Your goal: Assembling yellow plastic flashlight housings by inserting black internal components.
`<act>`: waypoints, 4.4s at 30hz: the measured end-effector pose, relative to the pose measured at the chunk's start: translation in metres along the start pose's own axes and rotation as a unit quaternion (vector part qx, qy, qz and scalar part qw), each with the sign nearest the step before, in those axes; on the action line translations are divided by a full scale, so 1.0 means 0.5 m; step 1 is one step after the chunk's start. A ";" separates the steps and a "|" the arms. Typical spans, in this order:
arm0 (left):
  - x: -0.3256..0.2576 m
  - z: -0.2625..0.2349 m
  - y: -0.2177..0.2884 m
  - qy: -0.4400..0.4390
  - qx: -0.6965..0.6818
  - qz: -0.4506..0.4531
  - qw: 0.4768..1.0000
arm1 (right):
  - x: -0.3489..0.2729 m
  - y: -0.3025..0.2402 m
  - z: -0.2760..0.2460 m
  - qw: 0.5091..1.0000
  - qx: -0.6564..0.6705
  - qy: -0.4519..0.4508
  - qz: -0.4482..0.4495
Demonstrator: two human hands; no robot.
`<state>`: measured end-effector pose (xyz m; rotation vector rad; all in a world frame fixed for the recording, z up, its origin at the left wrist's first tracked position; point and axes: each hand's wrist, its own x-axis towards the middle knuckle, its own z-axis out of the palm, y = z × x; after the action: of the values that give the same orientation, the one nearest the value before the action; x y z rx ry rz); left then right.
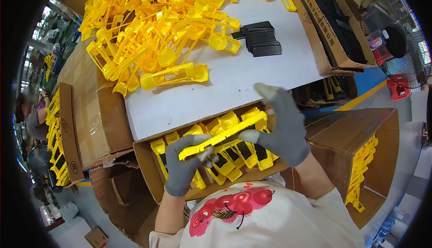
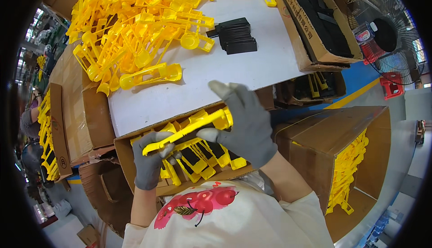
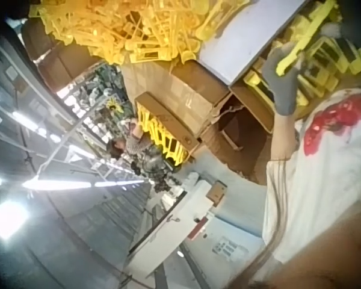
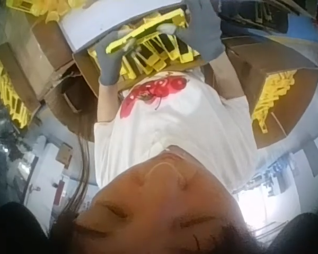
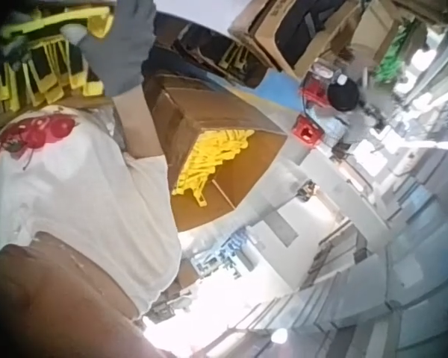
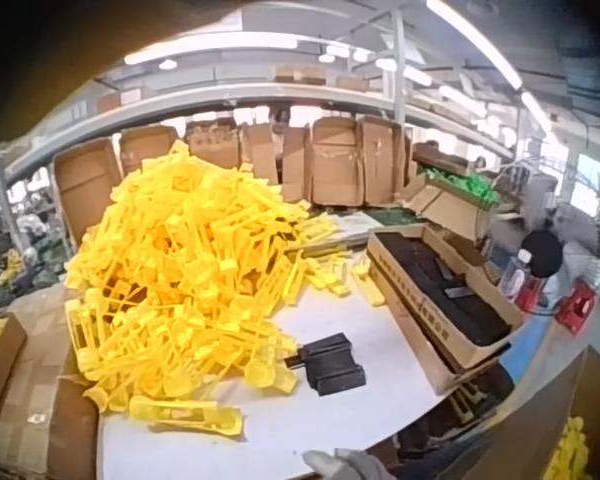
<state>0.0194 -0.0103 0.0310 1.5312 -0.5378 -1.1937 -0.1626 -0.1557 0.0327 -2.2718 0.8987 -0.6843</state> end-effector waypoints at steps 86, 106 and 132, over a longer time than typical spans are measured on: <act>-0.004 -0.077 -0.090 0.058 0.214 0.080 0.972 | -0.185 0.028 0.108 0.969 0.044 -0.237 -0.055; 0.241 -0.165 0.028 0.232 0.629 0.307 0.676 | 0.093 0.253 0.000 0.990 -0.028 0.080 0.116; 0.155 -0.207 -0.046 0.165 0.121 0.249 0.947 | 0.149 0.314 0.021 0.989 -0.110 0.081 0.063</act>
<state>0.1361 -0.0189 -0.0285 1.6281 -0.8059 -0.4831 -0.1750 -0.2997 -0.0639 -2.3488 1.2392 -0.7534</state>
